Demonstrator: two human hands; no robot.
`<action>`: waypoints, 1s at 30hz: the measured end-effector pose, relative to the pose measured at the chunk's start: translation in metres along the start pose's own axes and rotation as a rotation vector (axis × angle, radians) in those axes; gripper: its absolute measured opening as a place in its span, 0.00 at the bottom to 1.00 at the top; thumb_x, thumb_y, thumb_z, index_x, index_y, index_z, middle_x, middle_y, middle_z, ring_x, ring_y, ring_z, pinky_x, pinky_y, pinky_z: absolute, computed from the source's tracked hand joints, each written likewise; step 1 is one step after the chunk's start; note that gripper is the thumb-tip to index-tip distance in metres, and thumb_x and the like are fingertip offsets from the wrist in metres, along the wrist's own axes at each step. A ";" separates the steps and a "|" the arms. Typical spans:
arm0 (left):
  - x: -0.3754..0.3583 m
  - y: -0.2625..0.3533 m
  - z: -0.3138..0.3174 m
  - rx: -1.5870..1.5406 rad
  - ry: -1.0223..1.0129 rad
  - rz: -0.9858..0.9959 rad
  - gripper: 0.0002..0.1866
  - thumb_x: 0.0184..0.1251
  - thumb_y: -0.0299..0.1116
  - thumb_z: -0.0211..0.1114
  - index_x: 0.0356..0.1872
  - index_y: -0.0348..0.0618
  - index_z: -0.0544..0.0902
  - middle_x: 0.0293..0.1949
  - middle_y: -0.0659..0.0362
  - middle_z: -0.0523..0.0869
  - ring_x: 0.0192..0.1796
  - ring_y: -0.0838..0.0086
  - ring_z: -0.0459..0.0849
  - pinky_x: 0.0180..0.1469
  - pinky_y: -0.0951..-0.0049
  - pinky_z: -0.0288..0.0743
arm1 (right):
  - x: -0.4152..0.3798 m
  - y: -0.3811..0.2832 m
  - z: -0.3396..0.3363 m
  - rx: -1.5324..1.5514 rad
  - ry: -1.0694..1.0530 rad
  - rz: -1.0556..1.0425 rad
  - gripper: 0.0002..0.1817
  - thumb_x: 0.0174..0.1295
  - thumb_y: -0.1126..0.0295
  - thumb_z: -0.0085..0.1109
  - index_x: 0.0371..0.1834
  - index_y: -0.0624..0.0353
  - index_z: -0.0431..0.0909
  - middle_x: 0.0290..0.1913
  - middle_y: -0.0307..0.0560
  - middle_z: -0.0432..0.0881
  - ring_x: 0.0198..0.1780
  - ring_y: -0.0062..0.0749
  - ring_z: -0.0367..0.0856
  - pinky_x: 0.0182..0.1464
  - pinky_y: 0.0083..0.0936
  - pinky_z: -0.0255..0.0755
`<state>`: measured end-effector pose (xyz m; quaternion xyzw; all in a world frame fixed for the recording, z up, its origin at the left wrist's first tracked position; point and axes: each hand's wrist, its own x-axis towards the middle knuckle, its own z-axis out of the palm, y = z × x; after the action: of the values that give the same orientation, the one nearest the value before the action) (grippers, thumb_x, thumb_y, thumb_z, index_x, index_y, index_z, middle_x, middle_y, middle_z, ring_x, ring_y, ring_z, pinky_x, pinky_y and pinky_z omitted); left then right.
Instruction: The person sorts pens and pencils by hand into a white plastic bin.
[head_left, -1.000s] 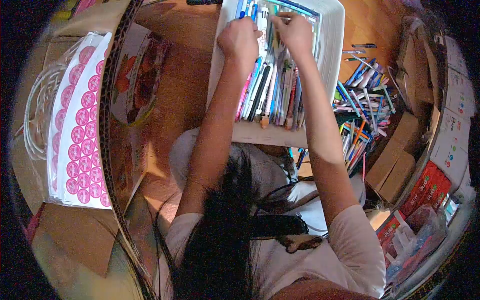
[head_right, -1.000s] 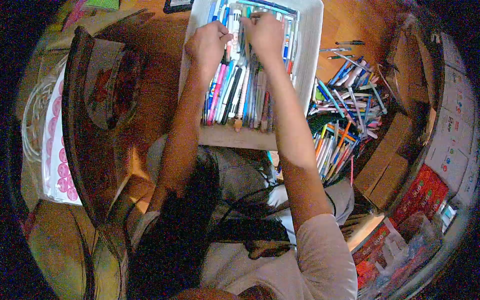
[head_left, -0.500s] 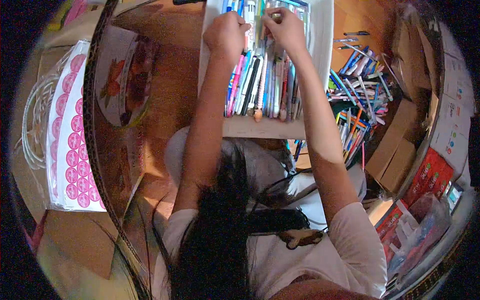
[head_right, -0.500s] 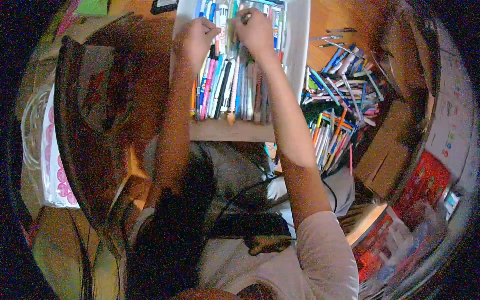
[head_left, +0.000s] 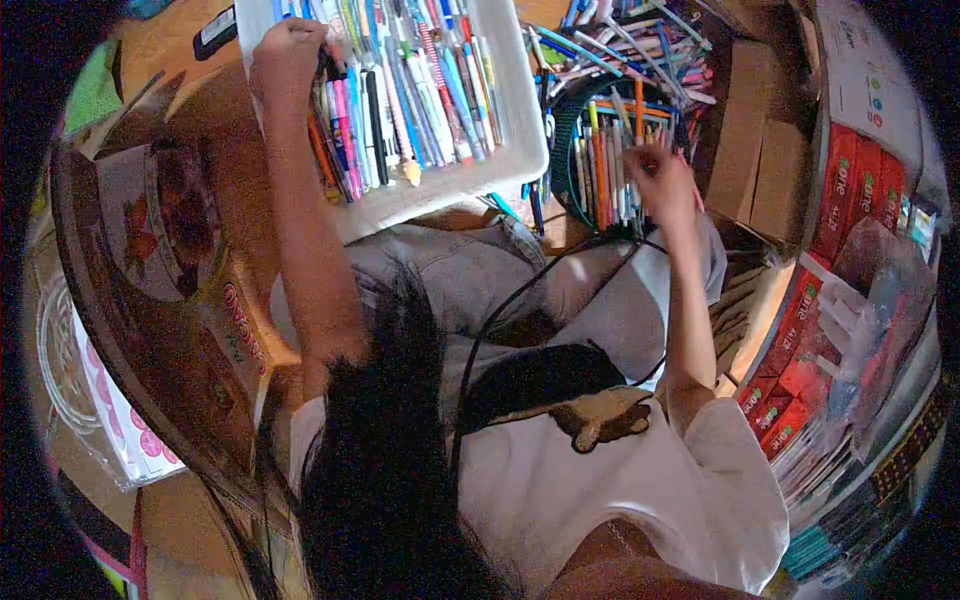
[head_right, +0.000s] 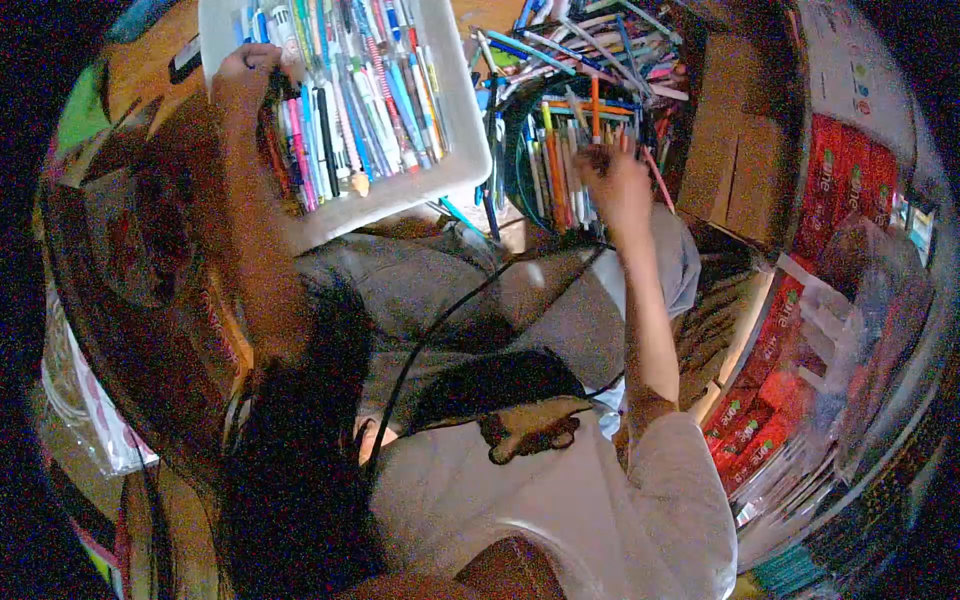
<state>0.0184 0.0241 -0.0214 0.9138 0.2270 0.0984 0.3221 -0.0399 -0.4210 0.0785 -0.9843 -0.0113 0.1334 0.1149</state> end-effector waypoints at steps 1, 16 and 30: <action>0.001 -0.001 0.000 -0.008 -0.009 -0.003 0.12 0.49 0.46 0.62 0.30 0.53 0.84 0.31 0.56 0.84 0.36 0.61 0.83 0.39 0.67 0.75 | -0.010 -0.010 0.005 -0.025 -0.029 0.008 0.17 0.53 0.58 0.60 0.36 0.62 0.79 0.30 0.53 0.82 0.33 0.37 0.82 0.37 0.28 0.72; 0.016 -0.009 0.004 -0.045 0.037 -0.014 0.18 0.51 0.50 0.58 0.34 0.49 0.83 0.34 0.51 0.83 0.40 0.54 0.81 0.44 0.64 0.74 | -0.027 -0.029 0.058 -0.184 0.040 -0.044 0.16 0.48 0.64 0.62 0.38 0.59 0.73 0.33 0.53 0.79 0.34 0.49 0.79 0.34 0.37 0.73; 0.011 0.016 -0.013 -0.266 -0.049 0.045 0.18 0.53 0.48 0.60 0.37 0.46 0.83 0.33 0.55 0.85 0.36 0.67 0.83 0.41 0.72 0.73 | -0.006 -0.008 0.020 0.792 -0.178 0.213 0.11 0.54 0.68 0.61 0.35 0.64 0.79 0.24 0.39 0.80 0.24 0.19 0.76 0.29 0.18 0.69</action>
<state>0.0299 0.0253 -0.0010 0.8700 0.1835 0.1125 0.4437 -0.0511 -0.4091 0.0627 -0.8444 0.1330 0.2233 0.4684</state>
